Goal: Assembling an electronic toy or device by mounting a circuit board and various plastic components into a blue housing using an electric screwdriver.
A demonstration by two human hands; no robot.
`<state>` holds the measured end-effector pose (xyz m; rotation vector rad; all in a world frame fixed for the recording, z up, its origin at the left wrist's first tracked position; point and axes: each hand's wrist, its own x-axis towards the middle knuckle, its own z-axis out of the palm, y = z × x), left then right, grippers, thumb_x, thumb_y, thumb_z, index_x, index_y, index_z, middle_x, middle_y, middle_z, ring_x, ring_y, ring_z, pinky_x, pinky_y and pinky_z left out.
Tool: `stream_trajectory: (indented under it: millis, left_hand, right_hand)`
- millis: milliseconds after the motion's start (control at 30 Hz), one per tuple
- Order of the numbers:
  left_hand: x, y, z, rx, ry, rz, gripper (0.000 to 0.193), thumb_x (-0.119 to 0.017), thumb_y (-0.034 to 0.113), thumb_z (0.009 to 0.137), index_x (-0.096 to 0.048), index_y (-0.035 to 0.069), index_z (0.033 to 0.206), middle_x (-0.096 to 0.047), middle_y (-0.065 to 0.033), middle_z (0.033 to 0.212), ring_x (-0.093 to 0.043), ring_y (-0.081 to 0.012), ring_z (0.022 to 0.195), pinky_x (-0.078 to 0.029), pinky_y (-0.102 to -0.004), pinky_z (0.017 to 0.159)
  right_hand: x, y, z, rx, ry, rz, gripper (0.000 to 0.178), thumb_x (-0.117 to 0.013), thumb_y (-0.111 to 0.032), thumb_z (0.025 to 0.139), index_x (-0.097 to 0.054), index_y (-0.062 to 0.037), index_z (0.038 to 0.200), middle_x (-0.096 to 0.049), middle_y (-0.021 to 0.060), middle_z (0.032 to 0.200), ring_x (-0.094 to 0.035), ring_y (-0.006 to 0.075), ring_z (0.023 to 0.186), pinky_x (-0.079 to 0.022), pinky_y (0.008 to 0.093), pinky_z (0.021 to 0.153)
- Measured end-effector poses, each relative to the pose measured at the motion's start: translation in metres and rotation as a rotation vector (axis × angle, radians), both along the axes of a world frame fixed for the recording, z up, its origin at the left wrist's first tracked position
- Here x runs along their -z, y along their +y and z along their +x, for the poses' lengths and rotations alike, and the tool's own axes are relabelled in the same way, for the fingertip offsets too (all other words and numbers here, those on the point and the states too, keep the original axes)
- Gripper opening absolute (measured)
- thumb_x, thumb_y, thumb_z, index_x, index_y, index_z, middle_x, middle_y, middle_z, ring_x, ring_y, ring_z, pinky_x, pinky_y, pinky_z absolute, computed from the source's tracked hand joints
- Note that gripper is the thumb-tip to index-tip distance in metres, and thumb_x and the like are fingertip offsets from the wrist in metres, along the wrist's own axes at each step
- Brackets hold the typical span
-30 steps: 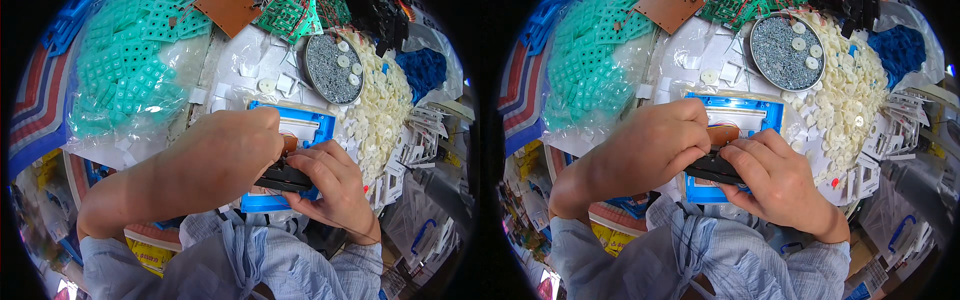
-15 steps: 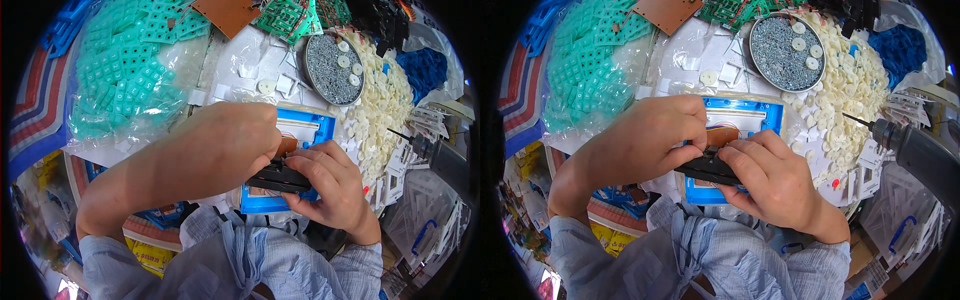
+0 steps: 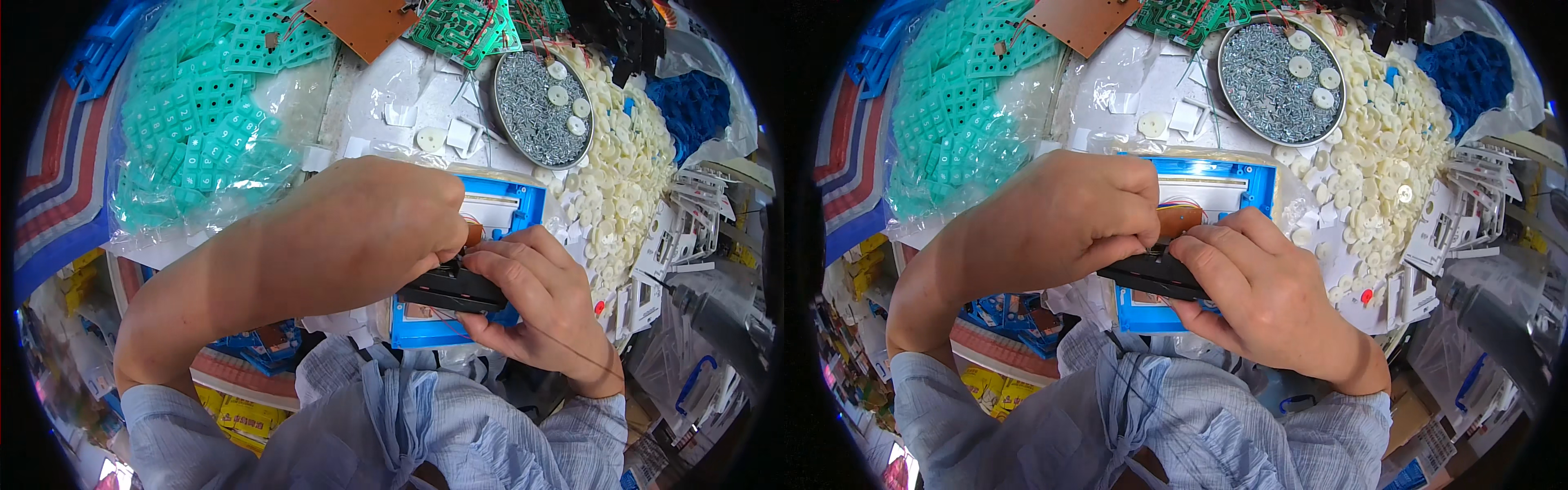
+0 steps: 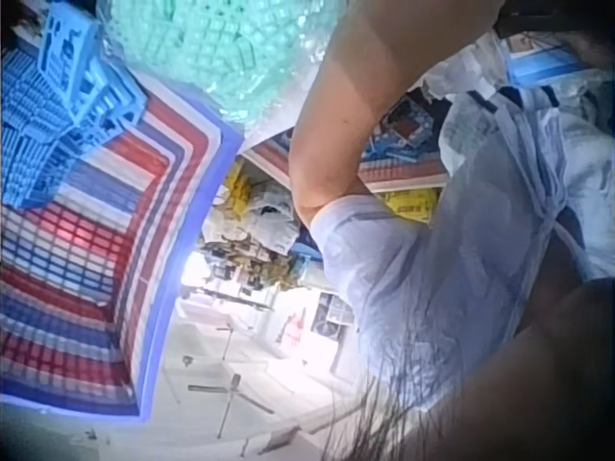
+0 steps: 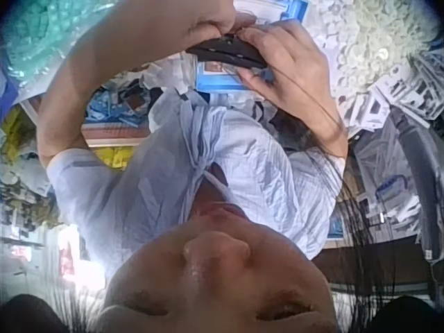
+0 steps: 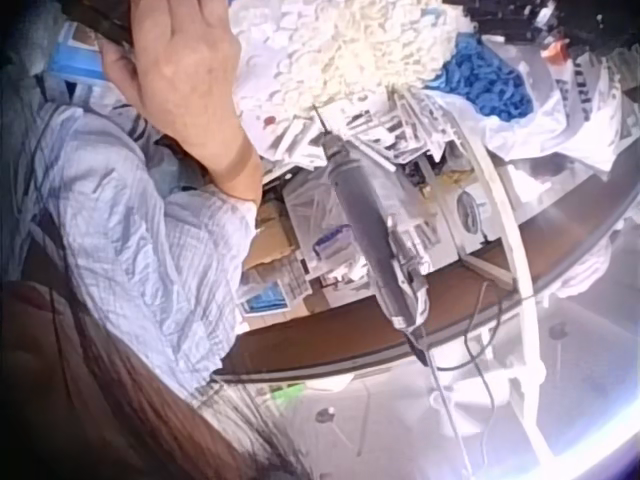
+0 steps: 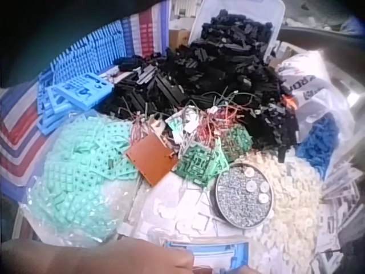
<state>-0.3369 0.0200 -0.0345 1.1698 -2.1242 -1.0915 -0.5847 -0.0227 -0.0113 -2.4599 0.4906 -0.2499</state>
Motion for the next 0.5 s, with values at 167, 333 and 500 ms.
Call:
stream_trajectory:
  millis: [167, 333, 500]
  left_hand:
    - [0.0048, 0.0020, 0.0017, 0.053, 0.029, -0.102, 0.009, -0.073, 0.005, 0.082, -0.065, 0.005, 0.086, -0.061, -0.0070, 0.086, -0.066, -0.0299, 0.076, -0.052, -0.0408, 0.065]
    - [0.0055, -0.0005, 0.0011, 0.092, 0.050, -0.157, 0.010, -0.074, 0.004, 0.081, -0.065, 0.004, 0.085, -0.060, -0.0067, 0.085, -0.065, -0.0286, 0.074, -0.053, -0.0395, 0.064]
    - [0.0074, 0.0009, 0.0030, 0.082, 0.101, -0.103, 0.009, -0.073, 0.004, 0.081, -0.065, 0.004, 0.085, -0.062, -0.0078, 0.083, -0.064, -0.0296, 0.073, -0.052, -0.0392, 0.063]
  right_hand:
    - [0.0000, 0.0011, -0.0009, 0.004, -0.004, 0.000, 0.048, -0.085, -0.016, 0.071, -0.066, 0.0006, 0.112, -0.069, 0.0131, 0.104, -0.065, 0.0325, 0.088, -0.057, 0.0378, 0.070]
    - [0.0023, 0.0023, -0.0020, 0.004, -0.012, -0.010, 0.048, -0.084, -0.016, 0.071, -0.067, 0.0008, 0.112, -0.069, 0.0133, 0.104, -0.065, 0.0328, 0.088, -0.058, 0.0382, 0.070]
    - [0.0011, 0.0031, -0.0021, 0.014, -0.008, -0.012, 0.047, -0.084, -0.015, 0.071, -0.067, 0.0011, 0.112, -0.069, 0.0135, 0.104, -0.065, 0.0328, 0.088, -0.058, 0.0383, 0.070]
